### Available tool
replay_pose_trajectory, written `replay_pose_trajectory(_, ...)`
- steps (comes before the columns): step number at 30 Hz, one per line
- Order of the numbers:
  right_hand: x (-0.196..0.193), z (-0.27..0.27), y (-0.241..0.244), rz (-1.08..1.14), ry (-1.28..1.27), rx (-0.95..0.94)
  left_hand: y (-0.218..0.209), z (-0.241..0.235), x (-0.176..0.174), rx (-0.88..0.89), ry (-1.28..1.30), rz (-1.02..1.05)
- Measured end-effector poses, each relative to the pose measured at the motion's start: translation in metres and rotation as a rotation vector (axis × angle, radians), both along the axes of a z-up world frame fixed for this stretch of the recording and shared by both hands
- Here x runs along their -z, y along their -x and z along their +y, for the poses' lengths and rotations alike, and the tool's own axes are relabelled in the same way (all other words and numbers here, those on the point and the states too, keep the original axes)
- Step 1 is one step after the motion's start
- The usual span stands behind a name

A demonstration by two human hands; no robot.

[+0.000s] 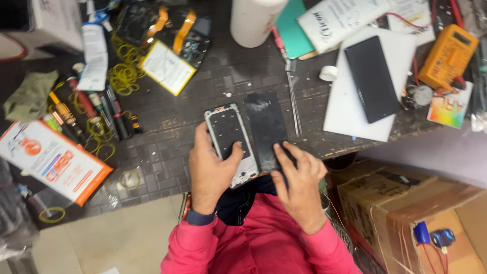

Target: The person applies liquid adhesive to a smartphone screen and aligns it with the phone chassis. They then use a metal spudger to scrape and clean the edges of the chassis, removing residue while handling the screen and chassis components.

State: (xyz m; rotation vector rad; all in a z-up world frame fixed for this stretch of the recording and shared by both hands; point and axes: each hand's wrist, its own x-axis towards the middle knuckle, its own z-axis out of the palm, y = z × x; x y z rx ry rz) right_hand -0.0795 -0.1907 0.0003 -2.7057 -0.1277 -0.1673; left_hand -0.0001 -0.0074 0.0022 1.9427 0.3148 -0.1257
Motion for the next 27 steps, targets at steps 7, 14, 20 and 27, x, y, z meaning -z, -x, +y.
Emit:
replay_pose_trajectory(7,0.004,-0.001,-0.001,0.038,0.061,-0.022,0.0,-0.004,0.0,0.004,0.033,-0.005)
replay_pose_trajectory(14,0.007,-0.007,-0.002,0.038,0.043,-0.045,0.0,-0.004,0.001,0.01,0.097,0.016)
replay_pose_trajectory(20,0.009,-0.008,-0.003,0.036,0.029,-0.045,-0.001,-0.005,0.003,0.018,0.12,-0.016)
replay_pose_trajectory(27,0.013,-0.008,-0.003,0.026,0.027,-0.042,-0.001,-0.005,0.001,0.002,0.102,0.021)
